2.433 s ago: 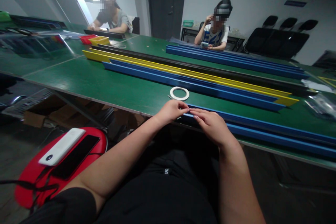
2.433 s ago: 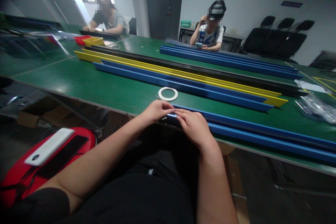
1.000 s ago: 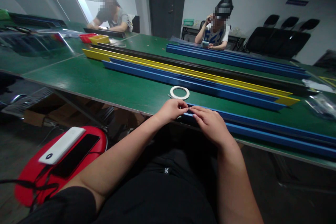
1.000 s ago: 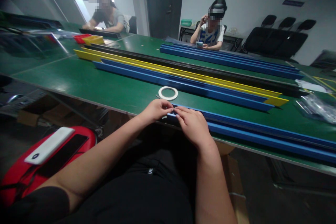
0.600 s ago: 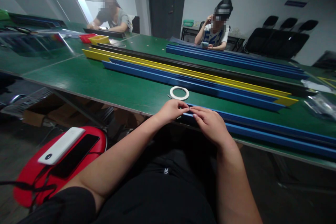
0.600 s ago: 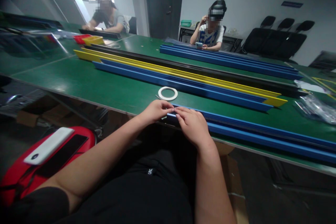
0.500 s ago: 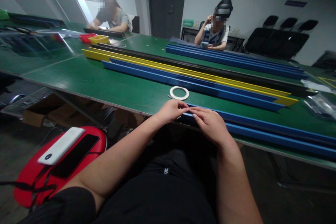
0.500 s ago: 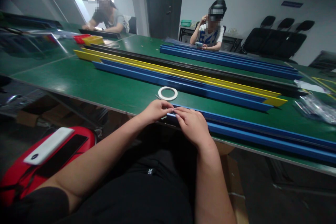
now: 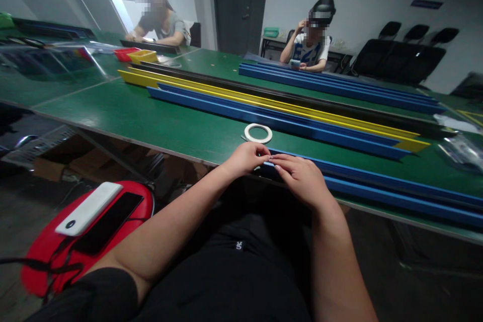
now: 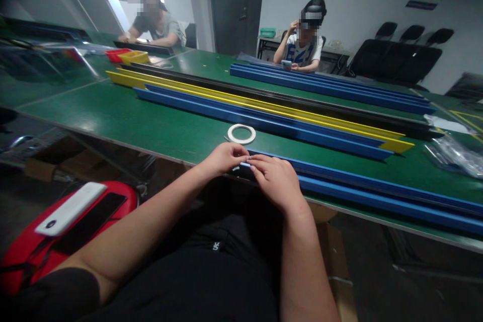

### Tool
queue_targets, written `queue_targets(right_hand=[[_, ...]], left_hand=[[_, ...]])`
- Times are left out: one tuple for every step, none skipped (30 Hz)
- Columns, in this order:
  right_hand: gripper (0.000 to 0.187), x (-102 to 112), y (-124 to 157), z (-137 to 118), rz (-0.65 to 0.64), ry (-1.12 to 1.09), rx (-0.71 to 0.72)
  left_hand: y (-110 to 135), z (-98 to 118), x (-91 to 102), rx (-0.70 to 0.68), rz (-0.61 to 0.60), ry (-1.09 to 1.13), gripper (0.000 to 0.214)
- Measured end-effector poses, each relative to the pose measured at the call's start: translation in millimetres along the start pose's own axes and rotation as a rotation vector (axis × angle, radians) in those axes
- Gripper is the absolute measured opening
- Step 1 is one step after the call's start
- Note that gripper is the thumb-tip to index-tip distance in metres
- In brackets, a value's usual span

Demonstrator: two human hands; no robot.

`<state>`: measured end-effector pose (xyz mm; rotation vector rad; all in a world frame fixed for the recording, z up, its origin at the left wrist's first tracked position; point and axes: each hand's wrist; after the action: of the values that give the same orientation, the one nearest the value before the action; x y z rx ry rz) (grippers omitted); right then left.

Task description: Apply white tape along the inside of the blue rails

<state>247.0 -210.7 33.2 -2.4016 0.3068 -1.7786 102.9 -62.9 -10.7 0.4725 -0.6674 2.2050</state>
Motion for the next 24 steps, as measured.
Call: queue_targets(right_hand=[[0.033, -0.1, 0.1, 0.0, 0.002, -0.003, -0.004], [0.033, -0.3, 0.1, 0.0, 0.007, -0.006, -0.012], [0.033, -0.5, 0.3, 0.0, 0.014, -0.01, -0.022], [0.033, -0.9, 0.4, 0.0, 0.023, -0.015, -0.036], [0.033, -1.3, 0.4, 0.0, 0.033, -0.021, -0.05], [0.033, -1.7, 0.5, 0.0, 0.042, -0.028, -0.064], [0.033, -2.2, 0.5, -0.1, 0.047, -0.033, -0.075], [0.033, -2.7, 0.5, -0.3, 0.051, -0.035, -0.084], [0.033, -3.1, 0.5, -0.6, 0.054, -0.031, -0.093], [0.034, -3.4, 0.5, -0.9, 0.057, -0.023, -0.099], [0.034, -3.7, 0.6, -1.2, 0.06, -0.013, -0.104], [0.034, -3.9, 0.8, -1.5, 0.063, -0.003, -0.108], [0.034, -4.0, 0.9, -1.6, 0.066, 0.005, -0.11], [0.034, -4.2, 1.0, -1.7, 0.068, 0.008, -0.113], [0.034, -4.5, 1.1, -1.5, 0.07, 0.008, -0.116], [0.034, -4.8, 1.1, -1.3, 0.072, 0.005, -0.123], [0.034, -5.2, 1.1, -1.0, 0.075, 0.0, -0.133], [0.035, -5.5, 1.0, -0.6, 0.079, -0.005, -0.145], [0.034, -5.9, 1.0, -0.3, 0.084, -0.008, -0.159], [0.034, -6.2, 0.9, 0.0, 0.089, -0.01, -0.172], [0.034, -6.3, 0.9, 0.2, 0.093, -0.01, -0.183], [0.034, -6.3, 0.9, 0.2, 0.097, -0.008, -0.192], [0.034, -6.2, 0.9, 0.2, 0.1, -0.006, -0.197], [0.033, -5.9, 1.0, 0.0, 0.102, -0.006, -0.201]], left_hand=[[0.1, 0.3, 0.2, 0.002, 0.0, 0.004, 0.021], [0.2, 0.4, 0.3, 0.002, 0.0, 0.008, 0.022], [0.3, 0.3, 0.2, 0.0, 0.0, 0.012, 0.021], [0.4, 0.1, 0.0, 0.0, 0.0, 0.015, 0.021], [0.4, -0.3, -0.3, 0.001, 0.002, 0.016, 0.021], [0.4, -0.7, -0.7, 0.004, 0.005, 0.017, 0.02], [0.4, -1.0, -1.1, 0.008, 0.008, 0.018, 0.02], [0.4, -1.3, -1.5, 0.01, 0.012, 0.018, 0.02], [0.4, -1.4, -1.7, 0.01, 0.014, 0.019, 0.02], [0.4, -1.4, -1.8, 0.007, 0.015, 0.019, 0.02], [0.4, -1.3, -1.8, 0.004, 0.016, 0.018, 0.02], [0.4, -1.2, -1.7, 0.002, 0.017, 0.016, 0.019], [0.4, -1.0, -1.5, -0.001, 0.017, 0.012, 0.019], [0.5, -0.8, -1.3, -0.003, 0.018, 0.005, 0.019], [0.5, -0.7, -1.2, -0.005, 0.017, -0.001, 0.018], [0.6, -0.6, -1.1, -0.008, 0.017, -0.006, 0.018], [0.6, -0.4, -1.1, -0.011, 0.017, -0.008, 0.018], [0.7, -0.3, -1.1, -0.01, 0.016, -0.007, 0.018], [0.7, -0.1, -1.1, -0.008, 0.014, -0.003, 0.018], [0.7, 0.2, -0.9, -0.005, 0.011, 0.003, 0.018], [0.6, 0.7, -0.5, -0.001, 0.007, 0.008, 0.018], [0.6, 1.4, 0.3, 0.002, 0.002, 0.013, 0.018], [0.4, 2.3, 1.4, 0.004, -0.008, 0.016, 0.019], [0.3, 3.4, 3.1, 0.007, -0.022, 0.017, 0.019]])
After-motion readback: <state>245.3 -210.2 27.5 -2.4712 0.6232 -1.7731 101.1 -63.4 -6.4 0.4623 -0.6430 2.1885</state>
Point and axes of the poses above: each hand's wrist, its own y-axis away from the middle knuckle, its own x-axis out of the back of the hand, z = x × y, and after that the axes turned 7 degrees about -x, right-handed
